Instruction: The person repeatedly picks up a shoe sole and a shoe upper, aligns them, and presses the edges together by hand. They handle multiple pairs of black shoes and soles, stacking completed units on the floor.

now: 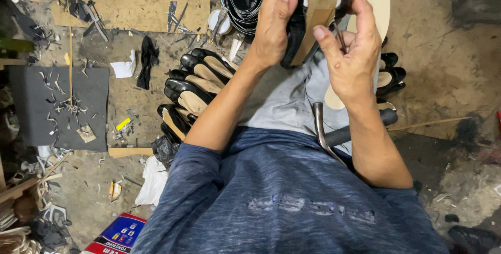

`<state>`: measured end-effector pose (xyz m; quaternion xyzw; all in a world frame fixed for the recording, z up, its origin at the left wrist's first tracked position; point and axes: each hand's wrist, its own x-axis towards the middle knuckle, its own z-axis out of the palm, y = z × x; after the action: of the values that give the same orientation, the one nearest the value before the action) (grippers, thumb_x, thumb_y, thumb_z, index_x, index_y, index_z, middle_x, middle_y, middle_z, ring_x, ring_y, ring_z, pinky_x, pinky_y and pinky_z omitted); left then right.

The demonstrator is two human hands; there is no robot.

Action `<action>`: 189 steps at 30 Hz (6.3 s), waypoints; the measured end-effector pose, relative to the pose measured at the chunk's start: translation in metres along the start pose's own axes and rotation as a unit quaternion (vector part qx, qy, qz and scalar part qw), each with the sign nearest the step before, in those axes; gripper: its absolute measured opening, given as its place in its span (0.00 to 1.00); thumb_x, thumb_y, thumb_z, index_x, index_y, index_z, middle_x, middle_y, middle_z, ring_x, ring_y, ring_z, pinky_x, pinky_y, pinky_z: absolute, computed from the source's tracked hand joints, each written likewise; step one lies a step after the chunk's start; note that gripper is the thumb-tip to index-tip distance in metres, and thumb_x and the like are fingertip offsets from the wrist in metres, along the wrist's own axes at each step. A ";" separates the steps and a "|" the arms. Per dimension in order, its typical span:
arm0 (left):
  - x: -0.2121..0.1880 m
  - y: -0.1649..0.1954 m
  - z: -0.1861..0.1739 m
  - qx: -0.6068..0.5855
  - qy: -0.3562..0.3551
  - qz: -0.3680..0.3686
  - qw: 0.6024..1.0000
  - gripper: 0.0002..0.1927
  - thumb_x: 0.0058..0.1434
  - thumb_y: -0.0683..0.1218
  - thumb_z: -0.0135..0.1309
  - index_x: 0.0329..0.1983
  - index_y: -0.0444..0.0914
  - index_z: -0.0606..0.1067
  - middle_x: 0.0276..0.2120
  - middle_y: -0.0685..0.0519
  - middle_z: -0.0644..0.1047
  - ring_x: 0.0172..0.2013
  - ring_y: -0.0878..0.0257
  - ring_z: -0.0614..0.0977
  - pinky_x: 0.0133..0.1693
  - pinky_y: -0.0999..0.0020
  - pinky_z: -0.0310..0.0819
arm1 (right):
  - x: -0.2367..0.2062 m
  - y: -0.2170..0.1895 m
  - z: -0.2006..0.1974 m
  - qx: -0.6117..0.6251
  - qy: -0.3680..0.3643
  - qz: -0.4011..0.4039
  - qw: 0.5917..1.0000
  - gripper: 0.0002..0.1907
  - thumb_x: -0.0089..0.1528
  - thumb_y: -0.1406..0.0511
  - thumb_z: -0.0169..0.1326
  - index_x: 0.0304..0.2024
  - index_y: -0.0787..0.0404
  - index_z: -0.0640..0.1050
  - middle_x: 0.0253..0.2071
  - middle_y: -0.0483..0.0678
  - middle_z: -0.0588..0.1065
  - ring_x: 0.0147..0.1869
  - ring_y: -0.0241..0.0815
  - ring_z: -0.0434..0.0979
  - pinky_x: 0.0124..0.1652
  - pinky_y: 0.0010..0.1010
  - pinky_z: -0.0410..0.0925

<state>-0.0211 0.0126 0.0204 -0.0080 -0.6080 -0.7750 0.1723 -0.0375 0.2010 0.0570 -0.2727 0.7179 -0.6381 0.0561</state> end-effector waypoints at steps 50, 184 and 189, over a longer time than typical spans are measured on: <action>-0.264 -0.134 -0.227 0.632 0.452 -0.339 0.530 0.57 0.50 0.58 0.70 0.73 0.32 0.50 0.68 0.32 0.57 0.66 0.32 0.59 0.62 0.38 0.53 | -0.035 0.075 -0.051 -0.028 0.159 0.093 0.982 0.07 0.74 0.73 0.53 0.55 0.69 0.76 0.45 0.46 0.76 0.47 0.31 0.77 0.49 0.21 0.70; -0.003 0.079 0.017 0.047 0.020 0.053 0.997 0.15 0.75 0.43 0.58 0.62 0.35 0.73 0.48 0.53 0.81 0.49 0.70 0.80 0.55 0.74 0.76 | -0.022 -0.018 0.009 0.012 0.021 0.119 0.993 0.13 0.72 0.61 0.56 0.41 0.66 0.79 0.27 0.34 0.69 0.28 0.22 0.58 0.28 0.20 0.53; -0.001 0.078 0.017 0.048 0.027 0.057 0.997 0.15 0.74 0.44 0.59 0.60 0.35 0.74 0.47 0.53 0.81 0.48 0.70 0.81 0.55 0.74 0.77 | -0.020 -0.016 0.010 0.034 0.014 0.115 0.993 0.13 0.73 0.61 0.56 0.41 0.65 0.78 0.28 0.34 0.70 0.30 0.22 0.60 0.29 0.20 0.55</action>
<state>-0.0014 0.0132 0.0982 -0.0132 -0.6384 -0.7335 0.2329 -0.0111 0.2010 0.0648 -0.1772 0.7227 -0.6557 0.1279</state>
